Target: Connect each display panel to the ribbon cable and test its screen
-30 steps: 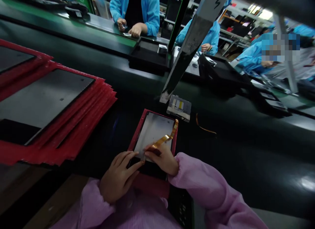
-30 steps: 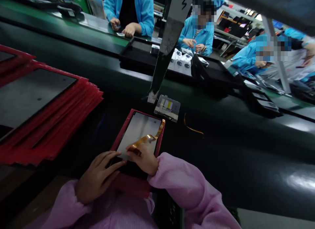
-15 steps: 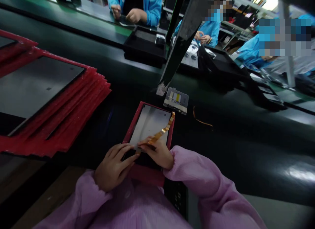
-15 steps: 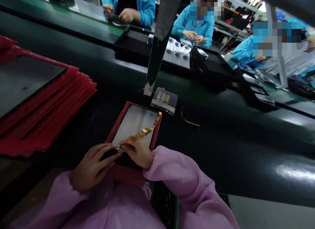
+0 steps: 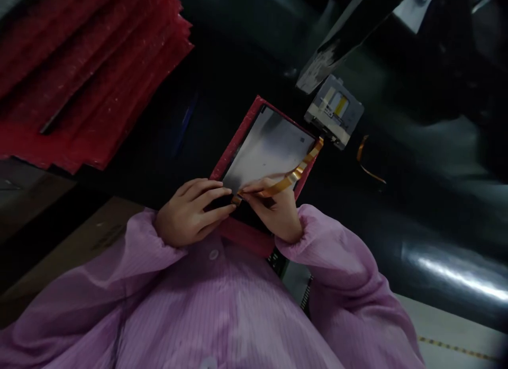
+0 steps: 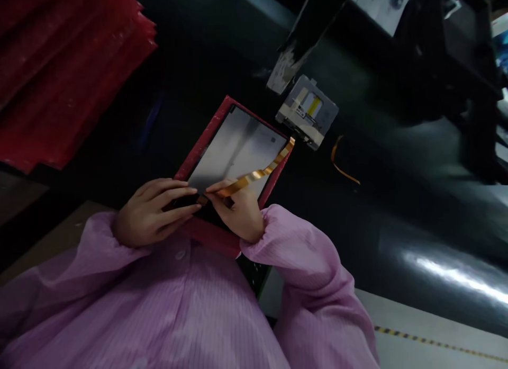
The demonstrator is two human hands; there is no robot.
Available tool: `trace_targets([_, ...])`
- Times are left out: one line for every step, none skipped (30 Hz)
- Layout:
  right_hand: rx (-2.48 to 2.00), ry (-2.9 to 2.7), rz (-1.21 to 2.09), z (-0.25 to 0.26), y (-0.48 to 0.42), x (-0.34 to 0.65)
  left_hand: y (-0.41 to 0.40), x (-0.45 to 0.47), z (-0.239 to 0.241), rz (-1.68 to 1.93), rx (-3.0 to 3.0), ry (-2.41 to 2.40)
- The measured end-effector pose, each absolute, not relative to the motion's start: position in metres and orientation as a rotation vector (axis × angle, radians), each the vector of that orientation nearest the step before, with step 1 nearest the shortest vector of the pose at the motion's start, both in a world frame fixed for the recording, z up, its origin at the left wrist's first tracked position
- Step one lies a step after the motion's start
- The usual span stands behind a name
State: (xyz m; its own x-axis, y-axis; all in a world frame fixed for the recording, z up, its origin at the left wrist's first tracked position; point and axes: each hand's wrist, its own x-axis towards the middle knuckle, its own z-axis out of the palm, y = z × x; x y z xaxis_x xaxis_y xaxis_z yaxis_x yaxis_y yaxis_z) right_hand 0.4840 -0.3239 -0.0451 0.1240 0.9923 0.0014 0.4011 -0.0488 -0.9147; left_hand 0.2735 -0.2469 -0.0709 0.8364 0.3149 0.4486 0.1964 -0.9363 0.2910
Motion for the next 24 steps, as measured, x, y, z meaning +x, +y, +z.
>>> trace_targets([-1.567, -1.437, 0.897, -0.0446, -0.3232, 0.4844, -0.2467, 0.2735, -0.0709, 0.741, 2.777, 0.388])
trace_targets([-1.551, -1.472, 0.881, -0.0442, -0.3225, 0.4846, -0.2465, 0.2735, -0.0708, 0.746, 2.771, 0.383])
trace_targets([-1.534, -1.503, 0.867, -0.0439, -0.3217, 0.4846, -0.2462, 0.2735, -0.0707, 0.745, 2.766, 0.378])
trace_targets([-1.516, -1.523, 0.854, -0.0438, -0.321, 0.4845, -0.2459, 0.2736, -0.0705, 0.744, 2.761, 0.372])
trace_targets([-1.5, -1.537, 0.844, -0.0437, -0.3203, 0.4843, -0.2456, 0.2737, -0.0704, 0.745, 2.757, 0.367])
trace_targets([-1.485, -1.549, 0.837, -0.0438, -0.3198, 0.484, -0.2454, 0.2739, -0.0702, 0.744, 2.754, 0.361])
trace_targets([-1.47, -1.559, 0.831, -0.0441, -0.3194, 0.4837, -0.2451, 0.274, -0.07, 0.743, 2.752, 0.354])
trace_targets([-1.458, -1.568, 0.826, -0.0444, -0.3192, 0.4835, -0.245, 0.2742, -0.0698, 0.742, 2.75, 0.348])
trace_targets([-1.449, -1.58, 0.822, -0.0449, -0.319, 0.4833, -0.2448, 0.2743, -0.0696, 0.742, 2.748, 0.346])
trace_targets([-1.442, -1.591, 0.816, -0.0454, -0.3191, 0.4833, -0.2448, 0.2744, -0.0695, 0.742, 2.746, 0.347])
trace_targets([-1.436, -1.603, 0.808, -0.0461, -0.3192, 0.4833, -0.2448, 0.2746, -0.0694, 0.74, 2.745, 0.348])
trace_targets([-1.434, -1.614, 0.8, -0.0467, -0.3195, 0.4833, -0.2448, 0.2747, -0.0694, 0.74, 2.742, 0.35])
trace_targets([-1.433, -1.623, 0.793, -0.0474, -0.3198, 0.4833, -0.2449, 0.2747, -0.0694, 0.742, 2.741, 0.35])
trace_targets([-1.435, -1.628, 0.79, -0.048, -0.3203, 0.4832, -0.2449, 0.2748, -0.0695, 0.746, 2.741, 0.349])
trace_targets([-1.442, -1.628, 0.791, -0.0487, -0.3209, 0.483, -0.2449, 0.2748, -0.0697, 0.748, 2.742, 0.348])
trace_targets([-1.453, -1.625, 0.794, -0.0493, -0.3216, 0.4827, -0.2449, 0.2748, -0.0698, 0.75, 2.745, 0.348])
trace_targets([-1.464, -1.622, 0.797, -0.0498, -0.3222, 0.4824, -0.2448, 0.2748, -0.0701, 0.75, 2.748, 0.349])
trace_targets([-1.471, -1.621, 0.798, -0.0502, -0.3227, 0.482, -0.2448, 0.2749, -0.0703, 0.747, 2.751, 0.352])
trace_targets([-1.475, -1.624, 0.794, -0.0506, -0.3231, 0.4818, -0.2447, 0.2749, -0.0706, 0.751, 2.753, 0.355])
trace_targets([-1.475, -1.63, 0.787, -0.0508, -0.3233, 0.4816, -0.2447, 0.2749, -0.0708, 0.758, 2.754, 0.356])
trace_targets([-1.469, -1.635, 0.784, -0.0508, -0.3234, 0.4816, -0.2447, 0.2749, -0.071, 0.762, 2.754, 0.356])
trace_targets([-1.46, -1.636, 0.789, -0.0507, -0.3233, 0.4817, -0.2447, 0.2748, -0.0712, 0.765, 2.754, 0.355])
trace_targets([-1.453, -1.635, 0.8, -0.0504, -0.3231, 0.482, -0.2448, 0.2748, -0.0714, 0.766, 2.753, 0.355])
trace_targets([-1.45, -1.63, 0.816, -0.0499, -0.3228, 0.4823, -0.2448, 0.2747, -0.0714, 0.764, 2.753, 0.354])
